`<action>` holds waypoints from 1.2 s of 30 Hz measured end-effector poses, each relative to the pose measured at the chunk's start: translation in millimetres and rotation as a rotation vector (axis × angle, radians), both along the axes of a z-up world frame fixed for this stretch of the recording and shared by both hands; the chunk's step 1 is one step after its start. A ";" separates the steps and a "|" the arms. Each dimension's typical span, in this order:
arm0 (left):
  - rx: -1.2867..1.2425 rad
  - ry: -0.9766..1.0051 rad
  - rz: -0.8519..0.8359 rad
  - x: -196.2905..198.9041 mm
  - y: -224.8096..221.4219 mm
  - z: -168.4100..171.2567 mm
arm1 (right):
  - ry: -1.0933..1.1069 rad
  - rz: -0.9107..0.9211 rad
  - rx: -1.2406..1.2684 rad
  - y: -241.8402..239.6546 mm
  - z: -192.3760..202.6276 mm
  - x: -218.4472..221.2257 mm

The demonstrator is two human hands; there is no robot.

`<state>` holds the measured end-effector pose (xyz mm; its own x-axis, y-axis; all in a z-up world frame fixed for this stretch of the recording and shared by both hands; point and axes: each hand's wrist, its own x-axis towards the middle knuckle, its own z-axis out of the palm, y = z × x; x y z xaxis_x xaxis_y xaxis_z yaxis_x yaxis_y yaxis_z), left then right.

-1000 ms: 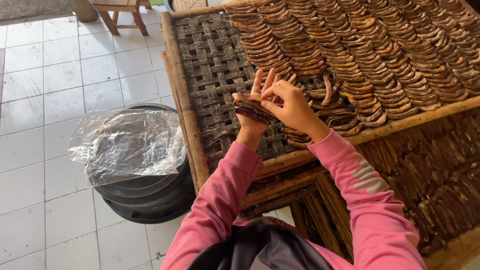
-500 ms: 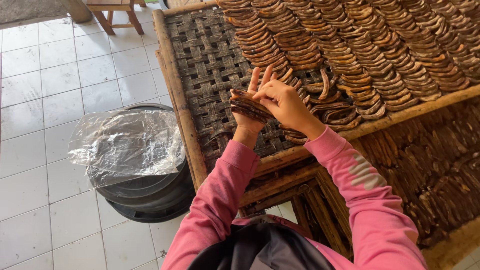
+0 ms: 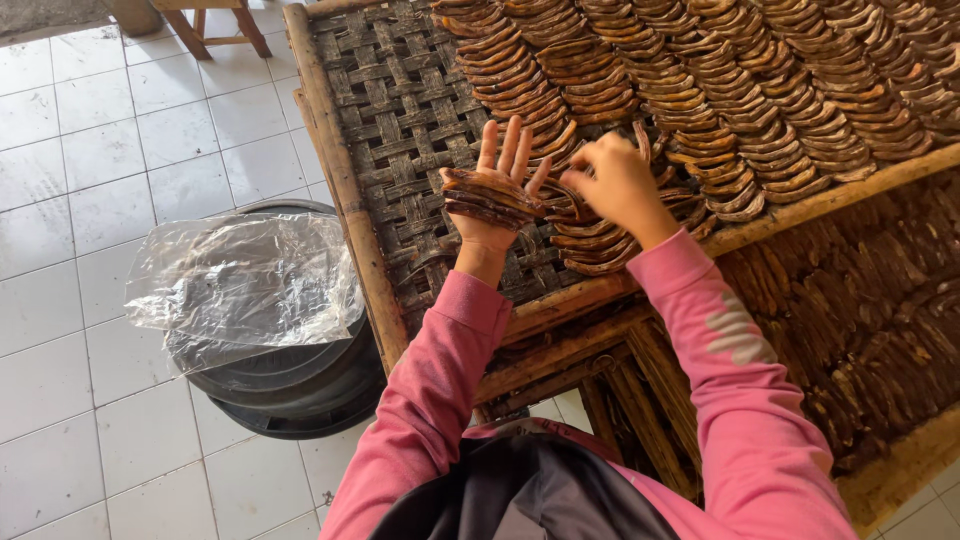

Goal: The person stacks slices of dried fruit by hand into a pile and then places the stack into a plastic bag.

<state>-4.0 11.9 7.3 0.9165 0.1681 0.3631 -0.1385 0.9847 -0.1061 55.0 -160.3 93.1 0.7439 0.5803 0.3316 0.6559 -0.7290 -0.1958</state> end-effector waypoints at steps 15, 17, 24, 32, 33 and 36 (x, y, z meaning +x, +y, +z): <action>-0.011 -0.041 0.034 6.3 6.7 -5.3 | 0.063 0.062 0.038 30.8 -31.3 -7.4; -0.020 -0.047 0.042 5.3 7.7 -8.2 | 0.015 0.079 0.068 29.9 -18.3 -7.5; 0.006 -0.019 0.056 6.5 4.8 -13.9 | 0.159 0.209 0.725 11.8 40.1 4.3; 0.098 -0.017 -0.085 2.4 -6.3 -9.2 | 0.130 0.456 0.666 41.2 35.1 -36.1; 0.080 -0.065 -0.078 2.4 -6.2 -10.2 | 0.076 0.450 0.594 41.5 32.8 -42.1; 0.006 -0.108 -0.042 5.6 -5.2 -7.6 | -0.020 0.471 0.449 38.1 31.8 -57.5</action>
